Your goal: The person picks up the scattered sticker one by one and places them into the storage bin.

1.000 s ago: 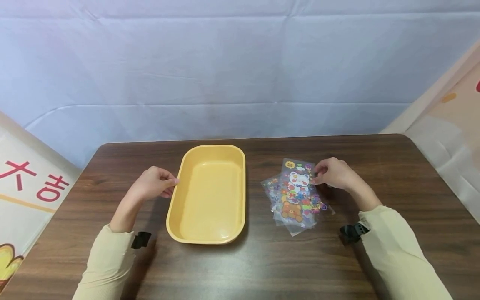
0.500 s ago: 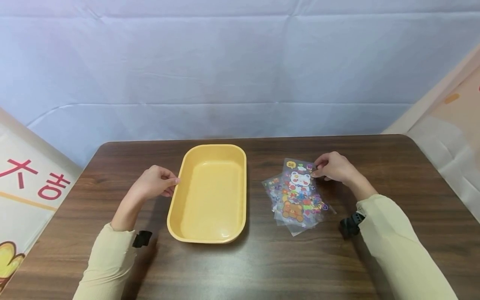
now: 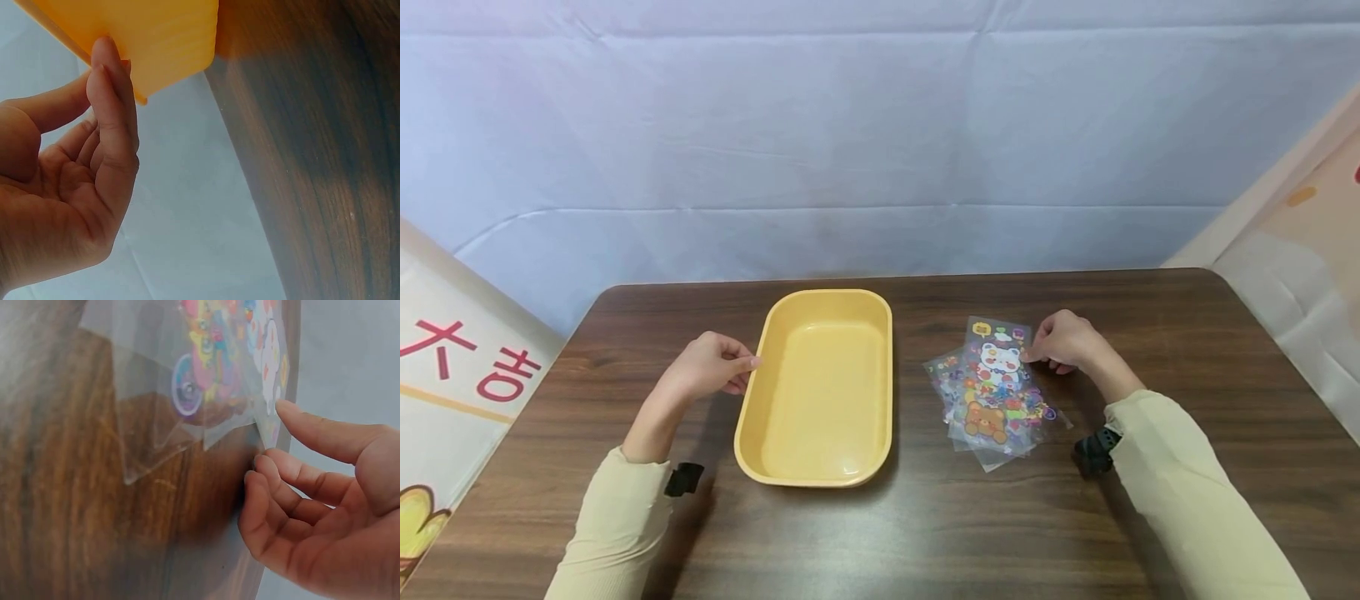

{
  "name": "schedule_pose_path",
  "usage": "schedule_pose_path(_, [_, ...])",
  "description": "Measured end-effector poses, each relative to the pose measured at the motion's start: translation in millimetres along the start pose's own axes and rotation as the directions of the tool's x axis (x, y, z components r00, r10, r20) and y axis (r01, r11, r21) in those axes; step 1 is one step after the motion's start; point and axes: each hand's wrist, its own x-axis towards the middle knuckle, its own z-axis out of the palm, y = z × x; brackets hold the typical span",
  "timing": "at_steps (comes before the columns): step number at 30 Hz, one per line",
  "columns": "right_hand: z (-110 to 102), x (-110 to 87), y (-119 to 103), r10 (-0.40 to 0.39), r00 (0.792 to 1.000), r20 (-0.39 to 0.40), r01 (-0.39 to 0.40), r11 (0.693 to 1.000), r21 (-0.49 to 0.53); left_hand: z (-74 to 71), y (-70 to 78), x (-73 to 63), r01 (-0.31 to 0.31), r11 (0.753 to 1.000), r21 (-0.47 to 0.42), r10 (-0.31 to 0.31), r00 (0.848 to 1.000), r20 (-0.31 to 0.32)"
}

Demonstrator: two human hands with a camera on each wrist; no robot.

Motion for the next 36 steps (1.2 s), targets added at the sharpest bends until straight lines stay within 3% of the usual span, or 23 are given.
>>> schedule_pose_path(10, [2.8, -0.3, 0.5, -0.003, 1.0, -0.013, 0.002, 0.995, -0.1, -0.1, -1.3, -0.1, -0.003, 1.0, -0.005, 0.003, 1.0, -0.002])
schedule_pose_path(27, [4.8, -0.4, 0.8, -0.006, 1.0, -0.022, 0.004, 0.995, -0.098, -5.1, 1.9, -0.3, 0.022, 1.0, 0.006, -0.022, 0.999, 0.027])
schedule_pose_path(36, [6.0, 1.5, 2.3, -0.006, 1.0, -0.028, 0.003, 0.995, -0.105, -10.3, 3.0, 9.1, 0.039, 0.999, 0.009, -0.039, 0.998, -0.04])
